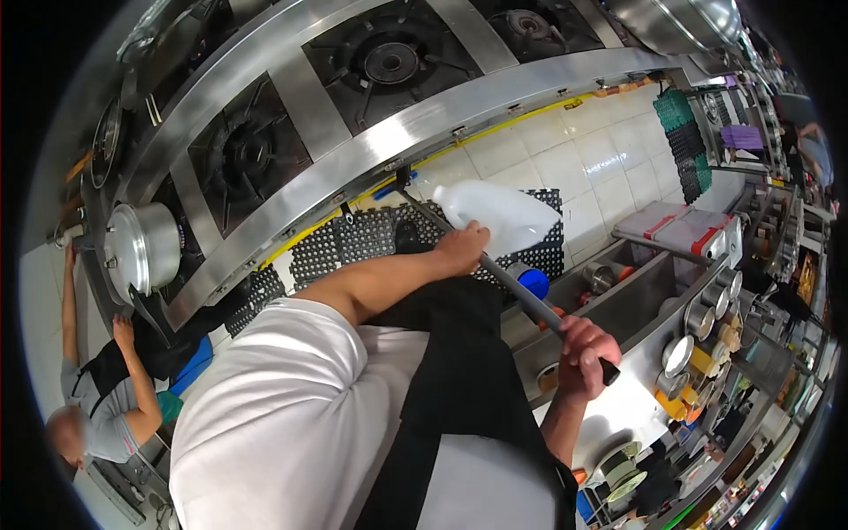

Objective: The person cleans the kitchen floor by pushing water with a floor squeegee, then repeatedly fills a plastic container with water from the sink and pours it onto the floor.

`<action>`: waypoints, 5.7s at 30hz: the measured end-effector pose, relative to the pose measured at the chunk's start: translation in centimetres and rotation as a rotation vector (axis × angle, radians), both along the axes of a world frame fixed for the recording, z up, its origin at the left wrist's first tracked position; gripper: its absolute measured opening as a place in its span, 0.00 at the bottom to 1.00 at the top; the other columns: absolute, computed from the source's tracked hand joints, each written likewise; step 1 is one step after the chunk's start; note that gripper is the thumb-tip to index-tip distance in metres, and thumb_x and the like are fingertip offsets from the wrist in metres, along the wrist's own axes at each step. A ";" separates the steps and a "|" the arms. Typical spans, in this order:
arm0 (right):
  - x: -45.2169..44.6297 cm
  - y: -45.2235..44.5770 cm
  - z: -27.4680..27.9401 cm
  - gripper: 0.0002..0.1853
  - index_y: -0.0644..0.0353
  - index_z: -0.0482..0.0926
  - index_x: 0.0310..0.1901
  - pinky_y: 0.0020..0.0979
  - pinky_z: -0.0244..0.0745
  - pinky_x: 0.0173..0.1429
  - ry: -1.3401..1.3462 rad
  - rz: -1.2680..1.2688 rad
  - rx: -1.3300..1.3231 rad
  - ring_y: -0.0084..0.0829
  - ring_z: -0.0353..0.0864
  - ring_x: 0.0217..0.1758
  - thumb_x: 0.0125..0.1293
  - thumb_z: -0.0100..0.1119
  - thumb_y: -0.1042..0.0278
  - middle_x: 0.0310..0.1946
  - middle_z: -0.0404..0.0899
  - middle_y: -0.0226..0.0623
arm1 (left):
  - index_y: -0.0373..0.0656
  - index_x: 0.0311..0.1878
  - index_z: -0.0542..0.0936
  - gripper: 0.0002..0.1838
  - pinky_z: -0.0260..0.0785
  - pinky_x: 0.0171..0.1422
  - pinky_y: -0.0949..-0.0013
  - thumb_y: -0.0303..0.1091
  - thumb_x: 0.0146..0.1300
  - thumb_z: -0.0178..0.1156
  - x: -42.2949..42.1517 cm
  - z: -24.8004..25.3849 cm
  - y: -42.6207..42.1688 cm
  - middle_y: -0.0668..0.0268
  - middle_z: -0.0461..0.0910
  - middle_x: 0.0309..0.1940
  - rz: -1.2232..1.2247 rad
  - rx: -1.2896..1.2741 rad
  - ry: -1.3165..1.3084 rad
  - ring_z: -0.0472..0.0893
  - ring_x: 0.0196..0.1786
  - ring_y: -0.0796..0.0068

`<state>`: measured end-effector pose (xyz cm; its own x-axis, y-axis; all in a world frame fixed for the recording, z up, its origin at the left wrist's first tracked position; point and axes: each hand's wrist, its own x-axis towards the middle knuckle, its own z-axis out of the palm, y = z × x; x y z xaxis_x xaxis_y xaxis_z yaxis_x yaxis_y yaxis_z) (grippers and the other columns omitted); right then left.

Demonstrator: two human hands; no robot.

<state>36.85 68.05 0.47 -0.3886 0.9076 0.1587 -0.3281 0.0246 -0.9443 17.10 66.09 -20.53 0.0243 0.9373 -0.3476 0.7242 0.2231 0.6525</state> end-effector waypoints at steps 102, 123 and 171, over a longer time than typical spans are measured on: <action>18.7 47.3 -23.2 0.07 0.66 0.74 0.28 0.34 0.65 0.57 -0.304 -0.791 0.118 0.33 0.75 0.49 0.61 0.58 0.72 0.35 0.79 0.40 | 0.46 0.42 0.67 0.14 0.67 0.45 0.47 0.36 0.52 0.55 30.0 -3.9 57.5 0.50 0.66 0.42 -0.369 0.365 -0.134 0.74 0.41 0.40; 16.0 46.0 -16.2 0.22 0.59 0.73 0.49 0.33 0.70 0.53 -0.663 -0.542 -0.071 0.36 0.75 0.47 0.48 0.46 0.81 0.46 0.74 0.42 | 0.40 0.42 0.72 0.18 0.67 0.43 0.60 0.33 0.50 0.65 16.4 9.7 51.5 0.54 0.75 0.34 -0.040 0.615 -0.353 0.74 0.38 0.53; 9.5 76.0 -40.2 0.06 0.62 0.76 0.23 0.43 0.73 0.44 -0.790 0.241 0.503 0.50 0.77 0.36 0.40 0.54 0.73 0.26 0.77 0.50 | 0.38 0.43 0.73 0.11 0.67 0.49 0.68 0.29 0.57 0.59 18.7 17.0 52.9 0.65 0.77 0.38 0.608 -0.014 -0.233 0.75 0.44 0.74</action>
